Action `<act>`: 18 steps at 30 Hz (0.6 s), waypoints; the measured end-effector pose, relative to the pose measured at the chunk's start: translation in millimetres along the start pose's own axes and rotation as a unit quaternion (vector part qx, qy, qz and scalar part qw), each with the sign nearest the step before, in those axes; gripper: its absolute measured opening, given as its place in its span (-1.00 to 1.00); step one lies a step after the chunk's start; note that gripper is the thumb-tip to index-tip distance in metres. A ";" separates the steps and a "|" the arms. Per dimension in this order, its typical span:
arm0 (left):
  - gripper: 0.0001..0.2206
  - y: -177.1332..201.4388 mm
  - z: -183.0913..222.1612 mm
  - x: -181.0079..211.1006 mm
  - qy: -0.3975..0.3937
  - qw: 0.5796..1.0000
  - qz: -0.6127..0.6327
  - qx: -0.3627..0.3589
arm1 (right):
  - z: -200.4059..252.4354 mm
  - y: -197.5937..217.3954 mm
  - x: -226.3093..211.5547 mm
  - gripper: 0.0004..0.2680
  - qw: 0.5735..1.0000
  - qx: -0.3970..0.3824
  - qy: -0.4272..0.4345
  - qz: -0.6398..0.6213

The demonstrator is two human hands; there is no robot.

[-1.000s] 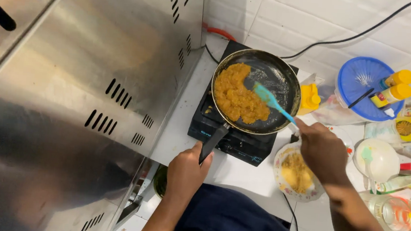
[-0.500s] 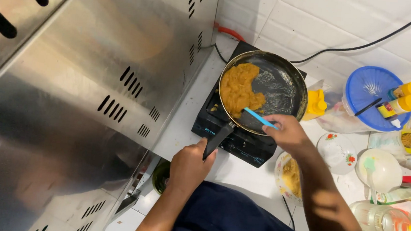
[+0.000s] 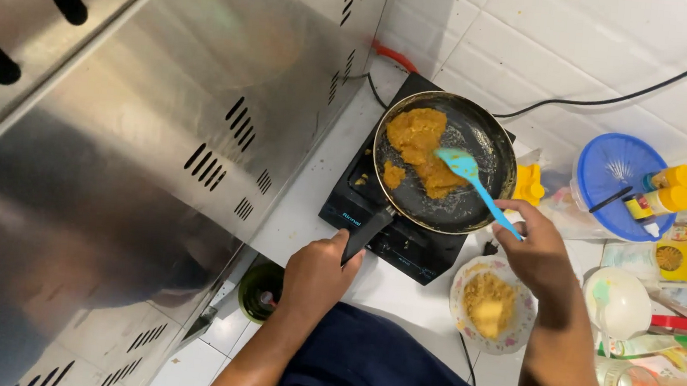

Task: Stirring a thick orange paste in a frying pan on an induction cooktop using a silicone spatula.

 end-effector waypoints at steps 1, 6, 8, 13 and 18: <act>-0.57 -1.1 -0.7 -1.3 0.004 1.000 0.002 0.001 | 1.7 -0.6 -13.8 -0.73 1.000 -0.003 0.002 0.003; -0.54 -5.7 -1.0 -3.4 -0.012 1.000 -0.013 0.006 | -18.2 -43.1 -40.0 -0.78 0.983 0.002 0.054 0.174; -0.54 -8.3 -1.6 -4.1 -0.014 1.000 -0.015 0.007 | -5.8 -29.4 -49.5 -0.77 0.977 -0.011 0.026 0.210; -0.55 -8.1 -0.3 -4.9 -0.020 1.000 -0.013 0.002 | -32.7 -35.5 -41.9 -0.78 0.968 0.037 0.000 0.249; -0.56 -8.5 -0.9 -6.2 -0.015 1.000 -0.005 0.006 | 1.5 -4.0 -64.5 -0.77 0.973 -0.008 0.030 0.227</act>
Point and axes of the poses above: each hand's wrist, its own z-axis away from the middle knuckle, its own y-axis out of the back of the hand, x = y × z, the point moved 1 cm from there along -z, towards the middle knuckle, and after that the axes turned 3 degrees about z, right-handed, at the moved point
